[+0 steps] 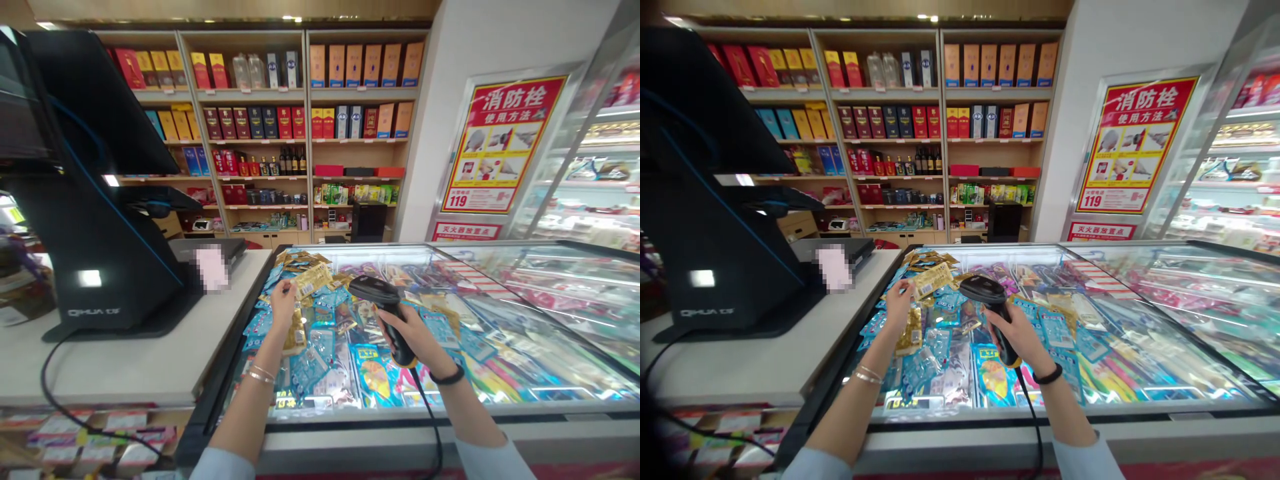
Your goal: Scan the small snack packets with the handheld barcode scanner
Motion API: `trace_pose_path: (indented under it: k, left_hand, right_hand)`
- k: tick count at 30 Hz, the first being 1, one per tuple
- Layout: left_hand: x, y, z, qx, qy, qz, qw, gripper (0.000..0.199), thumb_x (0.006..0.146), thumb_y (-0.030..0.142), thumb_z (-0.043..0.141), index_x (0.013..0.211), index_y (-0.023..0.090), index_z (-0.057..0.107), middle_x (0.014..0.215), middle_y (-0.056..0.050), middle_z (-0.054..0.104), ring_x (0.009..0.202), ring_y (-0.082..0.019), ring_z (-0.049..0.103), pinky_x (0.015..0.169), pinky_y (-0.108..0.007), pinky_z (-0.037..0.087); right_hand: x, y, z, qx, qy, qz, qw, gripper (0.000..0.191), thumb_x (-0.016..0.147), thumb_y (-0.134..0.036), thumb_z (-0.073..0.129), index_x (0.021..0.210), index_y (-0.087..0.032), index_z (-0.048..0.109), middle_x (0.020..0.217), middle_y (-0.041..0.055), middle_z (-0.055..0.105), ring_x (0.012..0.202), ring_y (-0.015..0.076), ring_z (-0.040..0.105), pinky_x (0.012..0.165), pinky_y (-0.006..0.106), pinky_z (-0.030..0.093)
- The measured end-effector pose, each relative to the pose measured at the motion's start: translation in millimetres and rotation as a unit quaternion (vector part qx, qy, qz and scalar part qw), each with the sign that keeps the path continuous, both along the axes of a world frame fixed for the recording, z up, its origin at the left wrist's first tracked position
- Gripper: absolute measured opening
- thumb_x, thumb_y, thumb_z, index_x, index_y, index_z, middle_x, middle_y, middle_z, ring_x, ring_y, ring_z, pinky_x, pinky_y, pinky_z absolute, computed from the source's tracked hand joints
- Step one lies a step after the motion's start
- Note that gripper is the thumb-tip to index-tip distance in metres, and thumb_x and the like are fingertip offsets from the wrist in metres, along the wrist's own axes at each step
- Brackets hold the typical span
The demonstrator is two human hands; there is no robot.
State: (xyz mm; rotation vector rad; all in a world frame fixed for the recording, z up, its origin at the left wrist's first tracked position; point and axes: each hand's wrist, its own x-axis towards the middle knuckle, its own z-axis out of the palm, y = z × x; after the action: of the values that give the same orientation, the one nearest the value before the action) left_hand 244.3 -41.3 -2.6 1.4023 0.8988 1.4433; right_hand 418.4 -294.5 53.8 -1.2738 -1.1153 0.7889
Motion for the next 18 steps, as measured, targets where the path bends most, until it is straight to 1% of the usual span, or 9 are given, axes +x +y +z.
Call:
trace_pose_path:
  k: [3, 6, 8, 11, 18]
  left_hand:
    - [-6, -1, 5.9, 0.026, 0.012, 0.055, 0.998, 0.027, 0.073, 0.041, 0.062, 0.085, 0.017, 0.064, 0.081, -0.004, 0.064, 0.073, -0.017, 0.06, 0.066, -0.028, 0.05]
    - [-11, -5, 12.3, 0.057, 0.04, 0.087, 0.994, 0.019, 0.077, 0.033, 0.058, 0.086, 0.018, 0.065, 0.086, -0.005, 0.067, 0.082, -0.019, 0.063, 0.076, -0.03, 0.051]
    - [-13, -7, 15.5, 0.066, 0.052, 0.095, 0.992, 0.017, 0.078, 0.031, 0.057, 0.087, 0.019, 0.065, 0.088, -0.004, 0.068, 0.085, -0.02, 0.063, 0.079, -0.03, 0.052]
    - [-14, -9, 18.3, 0.056, 0.051, 0.095, 0.993, 0.015, 0.08, 0.03, 0.057, 0.089, 0.02, 0.064, 0.09, -0.004, 0.069, 0.086, -0.019, 0.064, 0.08, -0.029, 0.052]
    - [-13, -12, 20.2, 0.067, 0.083, 0.096, 0.99, 0.014, 0.083, 0.026, 0.055, 0.089, 0.018, 0.065, 0.094, -0.006, 0.069, 0.091, -0.02, 0.064, 0.083, -0.03, 0.051]
  right_hand:
    - [-11, -1, 8.5, 0.004, -0.044, 0.013, 0.999, 0.04, 0.081, -0.057, 0.066, 0.07, -0.02, 0.054, 0.044, -0.0037, 0.052, 0.035, 0.0109, 0.047, 0.037, 0.023, 0.04]
    - [-18, 1, 7.8, 0.001, -0.049, 0.002, 0.999, 0.039, 0.079, -0.057, 0.067, 0.07, -0.021, 0.053, 0.044, -0.004, 0.052, 0.034, 0.0117, 0.046, 0.035, 0.024, 0.04]
    - [-20, 2, 3.2, -0.008, -0.043, -0.007, 0.999, 0.038, 0.079, -0.057, 0.066, 0.073, -0.022, 0.054, 0.045, -0.0043, 0.052, 0.033, 0.012, 0.046, 0.035, 0.025, 0.041]
    - [-20, 3, -3.9, -0.022, -0.03, 0.002, 0.999, 0.039, 0.079, -0.059, 0.066, 0.075, -0.021, 0.055, 0.045, -0.0045, 0.052, 0.032, 0.0117, 0.046, 0.034, 0.024, 0.04]
    - [-21, 14, -12.0, -0.039, -0.018, 0.026, 0.999, 0.041, 0.077, -0.058, 0.067, 0.066, -0.021, 0.053, 0.043, -0.0037, 0.051, 0.032, 0.011, 0.045, 0.034, 0.023, 0.039]
